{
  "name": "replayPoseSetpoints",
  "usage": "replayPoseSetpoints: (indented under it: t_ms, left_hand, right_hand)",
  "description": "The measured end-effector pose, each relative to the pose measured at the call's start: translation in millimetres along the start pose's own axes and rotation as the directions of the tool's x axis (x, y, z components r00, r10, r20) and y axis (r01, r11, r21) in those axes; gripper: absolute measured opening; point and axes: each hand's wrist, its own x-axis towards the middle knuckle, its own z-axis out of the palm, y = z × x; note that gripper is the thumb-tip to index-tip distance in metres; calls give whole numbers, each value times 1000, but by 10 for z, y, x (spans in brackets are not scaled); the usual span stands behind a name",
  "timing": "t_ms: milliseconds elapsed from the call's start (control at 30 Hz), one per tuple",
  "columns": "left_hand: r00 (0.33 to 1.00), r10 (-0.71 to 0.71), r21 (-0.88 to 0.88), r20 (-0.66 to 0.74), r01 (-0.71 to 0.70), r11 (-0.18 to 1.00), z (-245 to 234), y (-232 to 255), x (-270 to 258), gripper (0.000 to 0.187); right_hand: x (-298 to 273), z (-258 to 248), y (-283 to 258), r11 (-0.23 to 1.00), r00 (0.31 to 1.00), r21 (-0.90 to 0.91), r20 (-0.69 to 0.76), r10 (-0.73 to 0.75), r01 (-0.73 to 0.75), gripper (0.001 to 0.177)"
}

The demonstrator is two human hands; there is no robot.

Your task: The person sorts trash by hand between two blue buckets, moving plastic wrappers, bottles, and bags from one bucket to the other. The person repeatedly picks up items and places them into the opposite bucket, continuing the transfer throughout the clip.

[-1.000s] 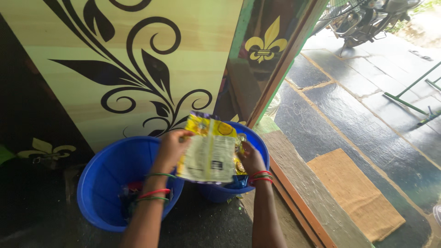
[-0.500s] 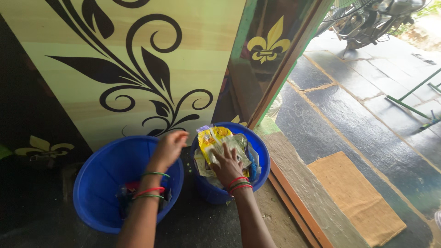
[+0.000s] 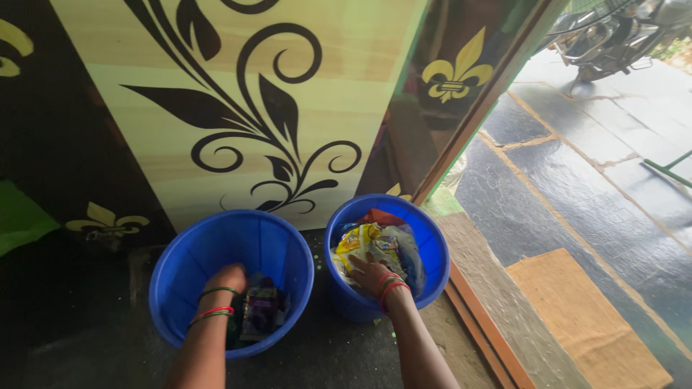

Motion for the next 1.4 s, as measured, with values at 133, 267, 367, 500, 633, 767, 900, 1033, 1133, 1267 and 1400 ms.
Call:
replayPoseSetpoints:
  t_ms: [133,267,367,500,633,767,900,1033,1133,1267,1400]
  left_hand:
    - [990,-10,55,141,2,998,69,148,69,37]
    - [963,-108,165,245,69,984,-116,520,18,47]
    - [923,-233,184,307,182,966,-155,611,-56,51]
    - [901,-288,248,323,213,945,32,700,-2,56]
    - [978,-46,422,201,-44,906,364,707,-112,58]
    - [973,12,451,231,-118,885,399,778,-200,60]
    - [967,101,455,232,-200,868,487,705,-205,48]
    - [983,102,401,150,-154,903,789,605,-121,42]
    - [987,107,424,121,-149,893,988,555,-75,39]
    - [990,138,423,35,-140,895,1068,532,-101,36]
    - [979,184,528,85,-201,825,907,548,-126,35]
  right_hand:
    - [-98,2,-64,999,991,13,-130,-37,39,56]
    - [-310,-231,-143,997,971,65,-234,55,-41,53]
    - [-434,-504,-168,940,909,310,-417,-1,143,49]
    - [-576,-719,-140,906,806,328,-591,-26,269,40]
    - [-630,-750,-117,891,810,387,-586,39,238,36]
    - [-613,-739,-93,858,813,447,-579,63,252,34]
    - [-620,-695,-61,856,813,443,-580,48,266,33]
    - [-640,-693,-95,850,808,447,-588,45,278,34]
    - [-668,-693,-122,857,821,457,-565,75,236,34]
    - [-673,-714,-146,864,831,452,-551,75,222,34]
    - [-665,-745,-174,849,848,475,-526,64,231,36]
